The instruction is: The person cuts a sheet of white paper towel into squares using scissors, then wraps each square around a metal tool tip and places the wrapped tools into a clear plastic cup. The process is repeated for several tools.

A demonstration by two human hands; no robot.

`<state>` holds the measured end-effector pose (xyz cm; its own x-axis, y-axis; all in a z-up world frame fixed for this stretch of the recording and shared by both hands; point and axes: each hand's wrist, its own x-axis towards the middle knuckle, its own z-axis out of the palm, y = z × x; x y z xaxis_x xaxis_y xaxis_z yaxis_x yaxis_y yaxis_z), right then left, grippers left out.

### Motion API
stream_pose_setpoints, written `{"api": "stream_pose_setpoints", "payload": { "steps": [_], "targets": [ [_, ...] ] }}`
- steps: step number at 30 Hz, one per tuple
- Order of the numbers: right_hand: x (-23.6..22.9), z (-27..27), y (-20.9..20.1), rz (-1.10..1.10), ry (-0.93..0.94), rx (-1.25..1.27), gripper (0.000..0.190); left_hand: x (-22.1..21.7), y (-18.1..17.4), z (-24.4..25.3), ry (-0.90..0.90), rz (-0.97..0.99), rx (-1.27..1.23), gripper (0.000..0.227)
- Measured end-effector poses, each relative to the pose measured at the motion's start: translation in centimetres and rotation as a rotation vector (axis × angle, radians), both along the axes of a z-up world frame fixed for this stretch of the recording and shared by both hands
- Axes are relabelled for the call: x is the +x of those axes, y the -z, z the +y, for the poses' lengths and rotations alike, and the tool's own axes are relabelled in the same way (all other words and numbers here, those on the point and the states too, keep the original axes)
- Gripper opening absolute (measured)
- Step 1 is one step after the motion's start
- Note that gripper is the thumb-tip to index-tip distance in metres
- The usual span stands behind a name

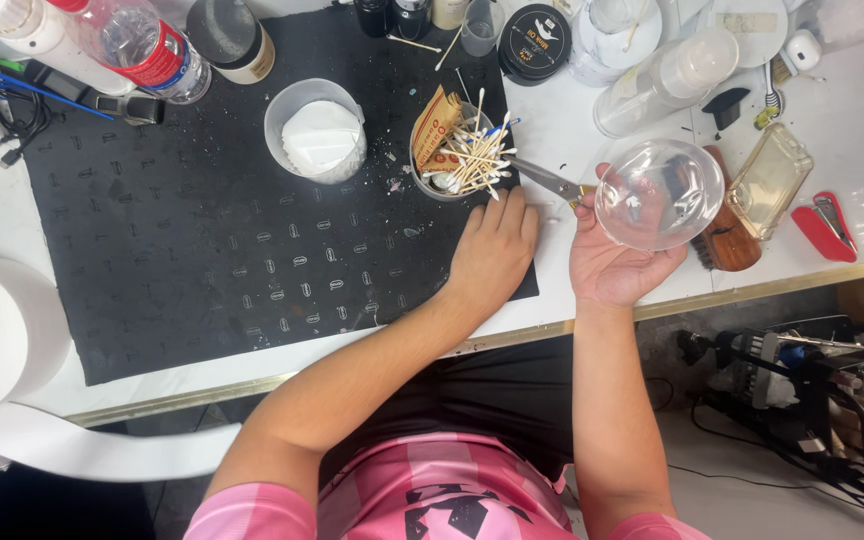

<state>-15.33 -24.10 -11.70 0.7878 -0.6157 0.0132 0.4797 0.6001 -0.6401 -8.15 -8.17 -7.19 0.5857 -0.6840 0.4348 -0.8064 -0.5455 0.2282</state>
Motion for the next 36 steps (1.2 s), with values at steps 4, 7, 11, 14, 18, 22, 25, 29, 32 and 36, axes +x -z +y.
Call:
{"api": "stream_pose_setpoints", "payload": {
  "steps": [4,7,11,14,18,22,25,29,32,36],
  "targets": [
    [0.1,0.1,-0.2,-0.017,0.002,0.007,0.077,0.3,0.8,-0.8,0.036,0.154,0.089,0.015],
    [0.2,0.4,-0.6,-0.044,-0.016,-0.003,0.072,-0.3,-0.1,0.2,0.033,0.151,0.086,0.020],
    [0.2,0.4,-1.0,-0.010,-0.003,0.009,0.074,-1.8,-3.5,2.7,0.051,0.296,0.042,0.019],
    [0.3,0.3,-1.1,0.012,-0.006,0.032,0.077,-1.5,-6.3,5.7,-0.001,0.386,-0.228,0.020],
    [0.2,0.6,-0.6,0.018,-0.034,-0.041,0.078,2.8,-7.0,6.3,-0.085,0.232,-0.373,0.017],
    [0.1,0.3,-0.5,0.020,-0.045,-0.051,0.078,5.3,-6.6,5.5,-0.138,0.183,-0.335,0.019],
    [0.3,0.3,-0.1,-0.004,-0.075,-0.022,0.083,5.4,-6.4,5.4,-0.185,0.171,-0.351,0.024],
    [-0.2,-0.1,0.4,-0.006,-0.133,-0.017,0.079,5.9,-6.0,5.3,-0.269,0.204,-0.521,0.036],
    [-0.5,-0.4,0.7,-0.008,-0.173,-0.036,0.079,6.3,-5.5,5.5,-0.297,0.208,-0.532,0.045],
    [-0.5,-0.5,1.1,0.001,-0.242,-0.118,0.079,6.9,-4.8,5.5,-0.353,0.352,-0.403,0.034]
  ]
}}
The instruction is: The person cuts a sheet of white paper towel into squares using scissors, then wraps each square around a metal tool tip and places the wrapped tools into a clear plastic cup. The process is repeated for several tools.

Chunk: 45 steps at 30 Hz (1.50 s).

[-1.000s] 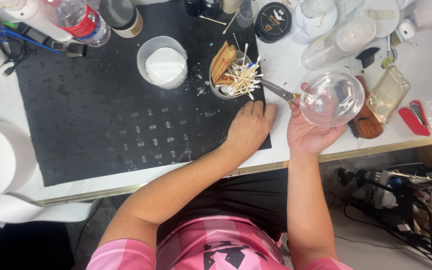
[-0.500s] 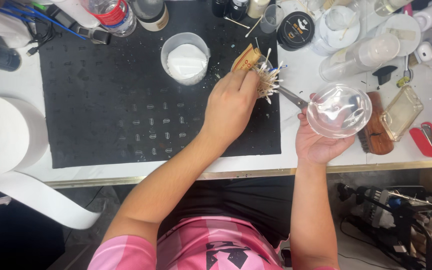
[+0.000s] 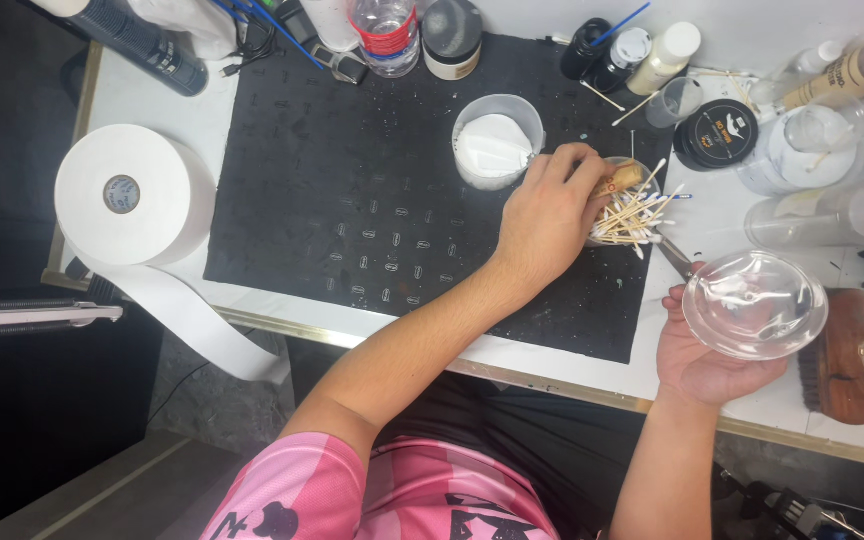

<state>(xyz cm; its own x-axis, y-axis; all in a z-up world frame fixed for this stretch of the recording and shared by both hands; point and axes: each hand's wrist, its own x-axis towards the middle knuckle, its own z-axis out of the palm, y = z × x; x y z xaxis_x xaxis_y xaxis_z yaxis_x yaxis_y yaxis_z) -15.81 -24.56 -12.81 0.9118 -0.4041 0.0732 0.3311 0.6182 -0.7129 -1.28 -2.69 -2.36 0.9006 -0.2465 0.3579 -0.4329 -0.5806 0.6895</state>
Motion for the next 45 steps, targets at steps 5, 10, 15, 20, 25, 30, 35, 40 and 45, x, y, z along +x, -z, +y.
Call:
{"api": "stream_pose_setpoints", "payload": {
  "steps": [5,10,15,20,25,30,35,40,45],
  "targets": [
    [0.0,0.0,0.5,0.043,0.003,-0.001,0.082,0.4,0.2,-0.1,0.020,0.083,0.080,0.031],
    [-0.3,0.3,0.1,0.085,0.019,0.067,0.085,-0.6,-0.4,1.0,0.090,0.045,0.080,0.068],
    [-0.2,0.6,-0.2,0.066,0.035,0.089,0.099,-0.6,-0.1,1.6,0.237,0.044,0.093,0.103],
    [-2.9,1.0,0.1,-0.047,-0.014,0.309,0.096,-1.1,-0.5,0.6,0.250,-0.026,0.095,0.088],
    [-8.1,0.7,0.1,-0.064,0.039,0.348,0.091,-4.4,-3.4,-2.5,0.397,-0.084,-0.013,0.083],
    [-12.0,0.0,0.2,-0.084,0.106,0.372,0.091,-6.4,-3.3,-11.4,0.682,-0.044,-0.113,0.089],
    [-13.2,-0.6,-0.1,-0.064,0.189,0.384,0.088,-4.6,1.2,-27.5,0.766,-0.085,-0.168,0.100],
    [-13.6,-1.4,-1.1,0.003,0.242,0.323,0.085,-4.3,4.9,-38.9,0.734,-0.008,0.005,0.080],
    [-13.7,-2.3,-1.8,0.005,0.248,0.241,0.081,-4.1,4.4,-39.1,0.801,-0.106,-0.040,0.074]
  ]
}}
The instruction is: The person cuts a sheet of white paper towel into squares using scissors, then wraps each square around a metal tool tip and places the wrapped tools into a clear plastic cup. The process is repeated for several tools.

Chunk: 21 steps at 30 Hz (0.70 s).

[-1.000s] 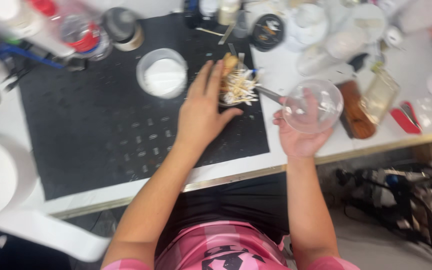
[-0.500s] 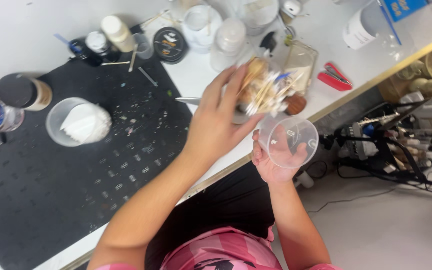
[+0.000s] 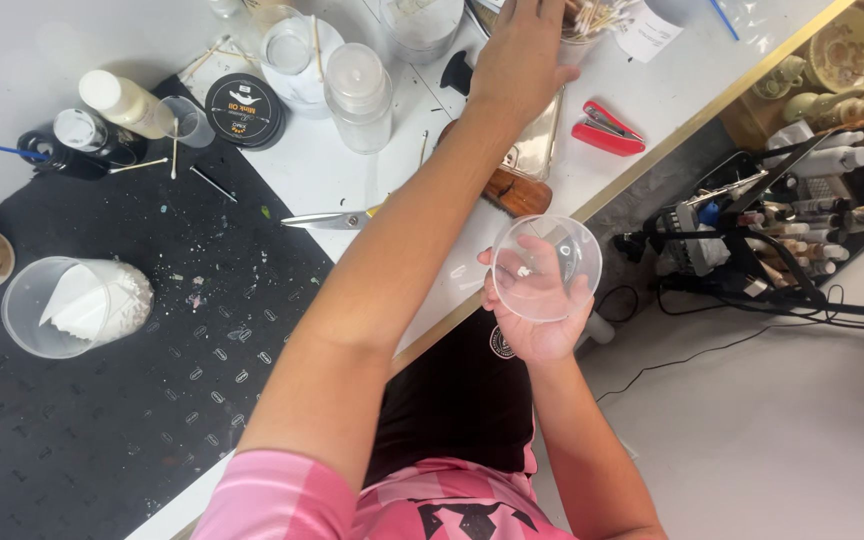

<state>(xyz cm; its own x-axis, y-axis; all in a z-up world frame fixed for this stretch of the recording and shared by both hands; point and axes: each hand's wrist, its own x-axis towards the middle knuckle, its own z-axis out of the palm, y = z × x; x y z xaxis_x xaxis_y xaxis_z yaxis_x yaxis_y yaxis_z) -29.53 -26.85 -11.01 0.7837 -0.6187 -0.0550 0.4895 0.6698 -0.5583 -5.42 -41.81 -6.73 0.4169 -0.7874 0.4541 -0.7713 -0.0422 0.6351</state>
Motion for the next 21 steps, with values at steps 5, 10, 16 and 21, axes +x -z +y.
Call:
{"api": "stream_pose_setpoints", "payload": {
  "steps": [5,10,16,21],
  "targets": [
    [1.1,0.5,0.2,-0.011,0.050,-0.032,0.069,-1.0,-5.1,13.7,0.226,0.396,-0.153,0.037],
    [4.6,3.2,-1.1,-0.026,-0.087,-0.040,0.058,-1.7,-11.3,30.5,0.223,0.670,-0.098,0.053],
    [9.1,9.9,-0.8,0.079,-0.475,-0.360,0.055,-2.8,-11.8,39.9,-0.373,0.367,0.167,0.068],
    [11.4,14.2,2.0,0.277,-0.766,-0.410,0.055,-1.9,-10.7,47.9,-0.716,0.438,0.449,0.063]
  ]
}}
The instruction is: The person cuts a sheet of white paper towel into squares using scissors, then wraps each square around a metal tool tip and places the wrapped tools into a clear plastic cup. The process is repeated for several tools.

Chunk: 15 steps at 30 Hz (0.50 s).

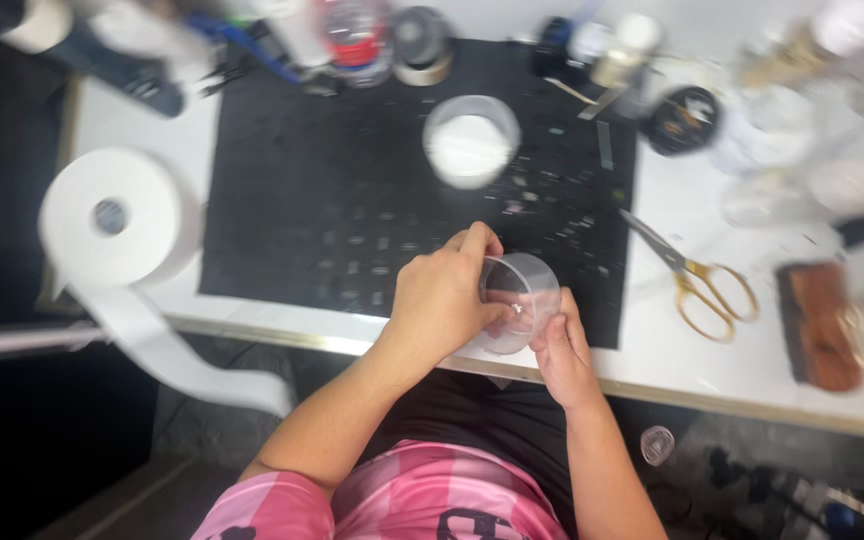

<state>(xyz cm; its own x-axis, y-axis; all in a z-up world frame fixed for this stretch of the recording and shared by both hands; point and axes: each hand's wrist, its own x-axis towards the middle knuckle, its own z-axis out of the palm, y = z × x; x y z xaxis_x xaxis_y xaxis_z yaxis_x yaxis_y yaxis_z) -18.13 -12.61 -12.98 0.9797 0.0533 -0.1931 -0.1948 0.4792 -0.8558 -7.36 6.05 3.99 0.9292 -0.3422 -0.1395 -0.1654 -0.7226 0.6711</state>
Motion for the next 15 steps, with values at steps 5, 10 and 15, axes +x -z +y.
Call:
{"api": "stream_pose_setpoints", "payload": {
  "steps": [5,10,15],
  "targets": [
    [4.0,4.9,-1.9,-0.130,-0.211,-0.192,0.048,0.3,1.3,5.6,-0.226,0.025,0.086,0.057],
    [7.5,9.6,-6.8,-0.369,-0.239,-0.348,0.105,-0.2,3.0,9.1,-0.332,-0.061,-0.024,0.025],
    [9.7,11.4,-7.8,-0.437,-0.123,-0.860,0.110,3.3,5.1,14.3,-0.218,-0.251,-0.419,0.042]
  ]
}}
